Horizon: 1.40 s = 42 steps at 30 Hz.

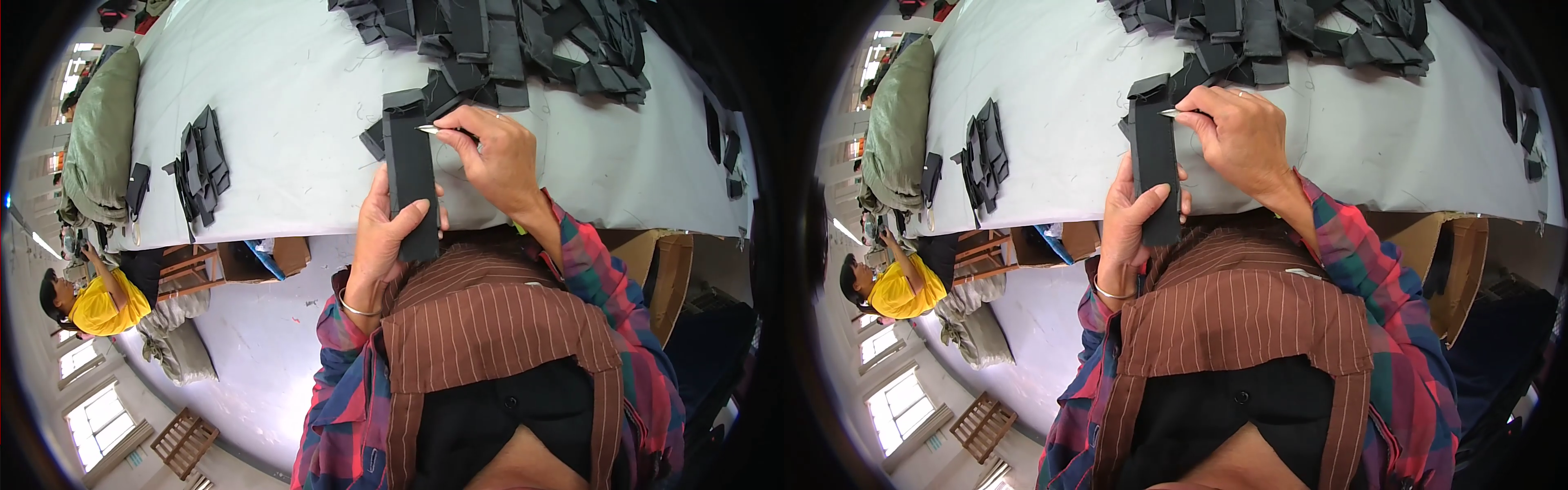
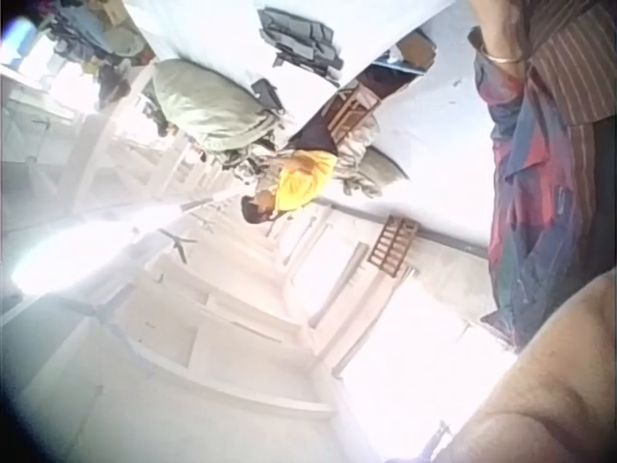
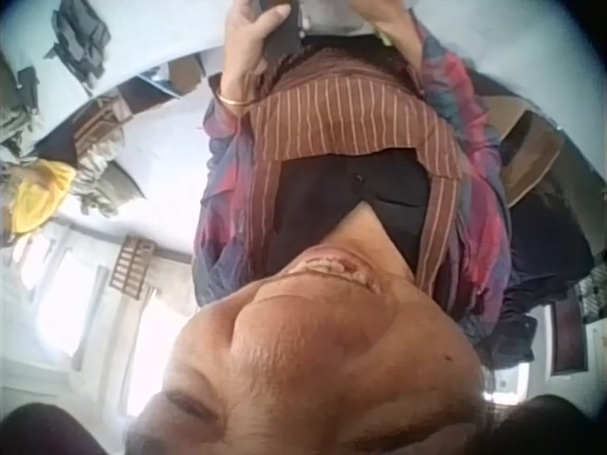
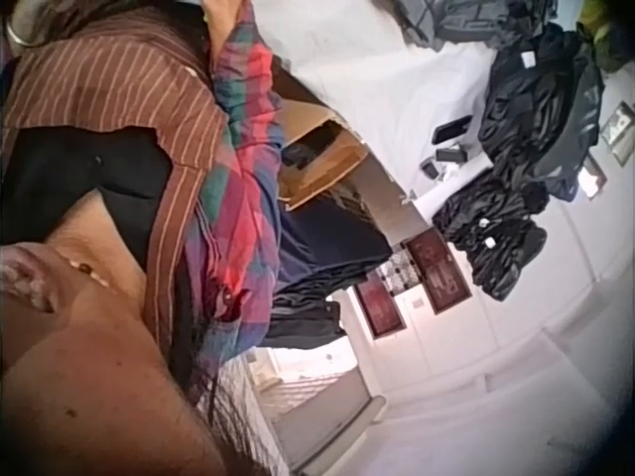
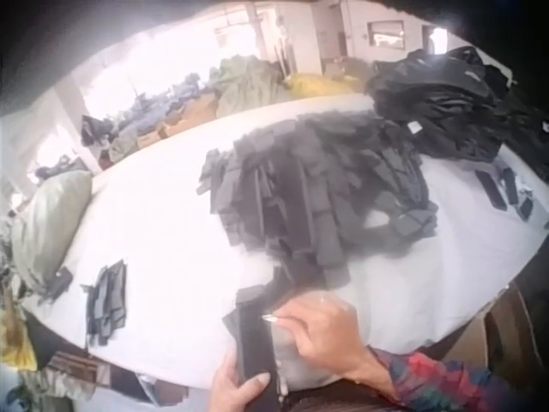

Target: Trim excess material from black fabric straps using snips.

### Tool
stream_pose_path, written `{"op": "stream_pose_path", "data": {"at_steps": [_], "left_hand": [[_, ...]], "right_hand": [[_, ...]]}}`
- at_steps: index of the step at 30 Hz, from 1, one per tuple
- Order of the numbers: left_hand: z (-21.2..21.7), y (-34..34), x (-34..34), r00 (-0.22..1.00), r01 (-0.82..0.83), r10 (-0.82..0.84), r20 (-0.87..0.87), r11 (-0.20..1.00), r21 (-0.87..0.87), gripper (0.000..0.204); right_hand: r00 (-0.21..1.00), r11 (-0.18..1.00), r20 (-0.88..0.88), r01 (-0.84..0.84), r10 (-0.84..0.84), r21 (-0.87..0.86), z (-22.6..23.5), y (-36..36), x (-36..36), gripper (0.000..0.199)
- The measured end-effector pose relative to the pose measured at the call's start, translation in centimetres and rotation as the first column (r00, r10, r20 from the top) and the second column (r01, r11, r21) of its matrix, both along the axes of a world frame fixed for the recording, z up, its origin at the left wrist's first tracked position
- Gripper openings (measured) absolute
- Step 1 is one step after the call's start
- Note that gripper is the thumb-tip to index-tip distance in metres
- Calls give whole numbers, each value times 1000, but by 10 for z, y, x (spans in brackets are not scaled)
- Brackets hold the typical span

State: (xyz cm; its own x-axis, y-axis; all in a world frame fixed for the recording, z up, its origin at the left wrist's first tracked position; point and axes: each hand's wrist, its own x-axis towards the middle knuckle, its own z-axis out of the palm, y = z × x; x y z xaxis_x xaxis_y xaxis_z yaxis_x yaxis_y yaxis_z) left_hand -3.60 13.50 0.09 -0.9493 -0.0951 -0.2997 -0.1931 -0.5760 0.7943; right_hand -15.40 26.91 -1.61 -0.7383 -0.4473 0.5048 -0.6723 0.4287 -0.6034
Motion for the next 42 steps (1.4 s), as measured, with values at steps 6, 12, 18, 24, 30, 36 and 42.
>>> {"op": "stream_pose_path", "data": {"at_steps": [6,12,18,24,30,36,42], "left_hand": [[-4,2,1,1000,4,-1,28,997,-81,47],[-5,5,1,1000,23,-19,24,984,-174,52],[-3,0,6,996,81,-73,53,980,-182,55],[10,-22,7,964,258,-248,96,958,-124,59],[18,-67,-6,975,166,-100,-196,919,358,59],[-28,-32,-31,983,26,33,-183,949,313,55],[-9,-18,-44,968,-9,54,-247,984,180,48]], "right_hand": [[967,989,250,-17,53,-145,10,-4,7,12],[983,993,177,-32,53,-115,8,-9,7,12],[999,999,24,-32,33,-37,9,-1,-8,17],[933,954,333,-31,134,-299,8,9,-31,31],[654,853,676,88,340,-515,17,21,-33,14],[318,623,768,452,556,-638,1,-6,3,12],[308,741,791,287,528,-607,5,-8,25,16]]}}
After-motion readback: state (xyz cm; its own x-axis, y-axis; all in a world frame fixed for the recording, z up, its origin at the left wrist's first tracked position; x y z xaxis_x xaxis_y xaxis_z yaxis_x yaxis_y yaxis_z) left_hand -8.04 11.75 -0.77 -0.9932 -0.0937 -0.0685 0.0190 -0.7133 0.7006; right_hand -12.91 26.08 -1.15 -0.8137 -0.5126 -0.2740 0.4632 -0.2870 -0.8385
